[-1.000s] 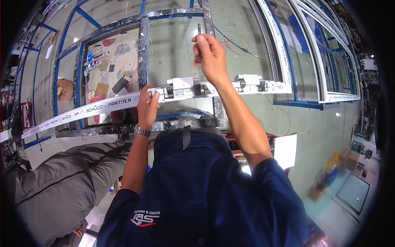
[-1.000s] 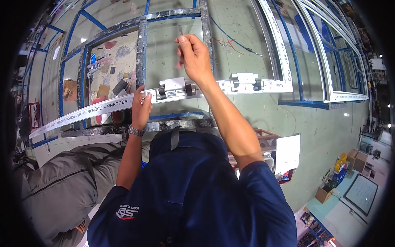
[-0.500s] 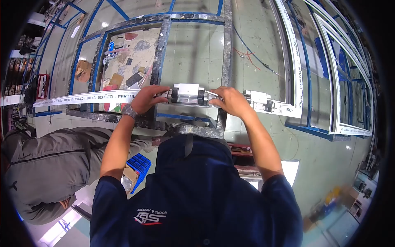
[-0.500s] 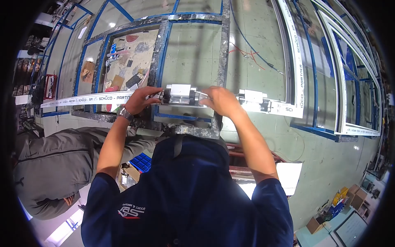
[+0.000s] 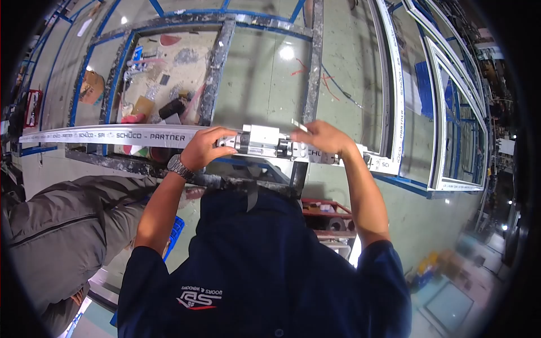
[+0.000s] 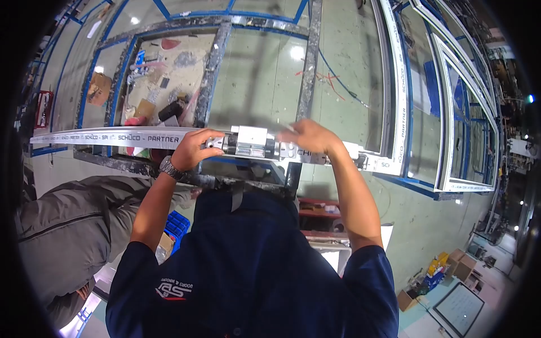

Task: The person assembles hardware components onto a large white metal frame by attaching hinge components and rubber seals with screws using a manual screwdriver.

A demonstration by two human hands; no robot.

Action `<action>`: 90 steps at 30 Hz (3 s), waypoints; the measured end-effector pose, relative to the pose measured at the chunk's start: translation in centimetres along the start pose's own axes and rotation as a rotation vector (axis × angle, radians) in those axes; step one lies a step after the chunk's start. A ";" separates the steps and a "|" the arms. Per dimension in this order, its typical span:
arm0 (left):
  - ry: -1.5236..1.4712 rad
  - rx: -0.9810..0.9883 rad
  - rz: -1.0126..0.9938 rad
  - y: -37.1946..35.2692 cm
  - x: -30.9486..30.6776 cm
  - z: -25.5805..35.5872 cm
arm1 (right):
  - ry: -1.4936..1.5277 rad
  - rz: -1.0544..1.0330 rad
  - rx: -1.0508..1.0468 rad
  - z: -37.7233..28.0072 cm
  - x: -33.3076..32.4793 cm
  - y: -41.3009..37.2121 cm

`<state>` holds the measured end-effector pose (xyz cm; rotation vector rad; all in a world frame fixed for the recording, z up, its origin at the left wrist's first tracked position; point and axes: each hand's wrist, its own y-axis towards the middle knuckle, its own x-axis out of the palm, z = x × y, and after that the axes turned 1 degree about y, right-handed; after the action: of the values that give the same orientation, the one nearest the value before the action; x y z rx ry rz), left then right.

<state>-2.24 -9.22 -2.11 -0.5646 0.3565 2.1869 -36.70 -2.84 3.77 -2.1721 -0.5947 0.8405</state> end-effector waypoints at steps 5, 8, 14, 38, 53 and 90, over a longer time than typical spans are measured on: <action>0.080 0.108 0.049 -0.4 0.1 0.0 | 0.071 0.123 -0.044 1.2 1.8 6.1; 0.127 0.137 0.063 -0.4 0.4 -0.6 | 0.035 0.014 -0.026 0.6 2.1 6.2; 0.191 0.083 -0.042 0.3 0.1 -1.6 | 0.021 -0.098 -0.154 2.8 1.9 8.8; -0.170 -0.402 -0.040 3.9 0.1 -2.0 | 0.269 0.000 0.051 0.4 1.0 6.9; -0.091 -0.127 0.239 3.8 0.7 -1.7 | -0.261 0.577 -0.305 0.7 4.8 -0.5; 0.102 0.082 0.023 8.2 16.4 9.1 | 0.027 1.357 0.181 19.4 7.9 -12.1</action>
<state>-20.31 0.42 -2.12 -0.6309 0.5069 2.1598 -47.07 18.65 -0.28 -2.2188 1.0963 1.4021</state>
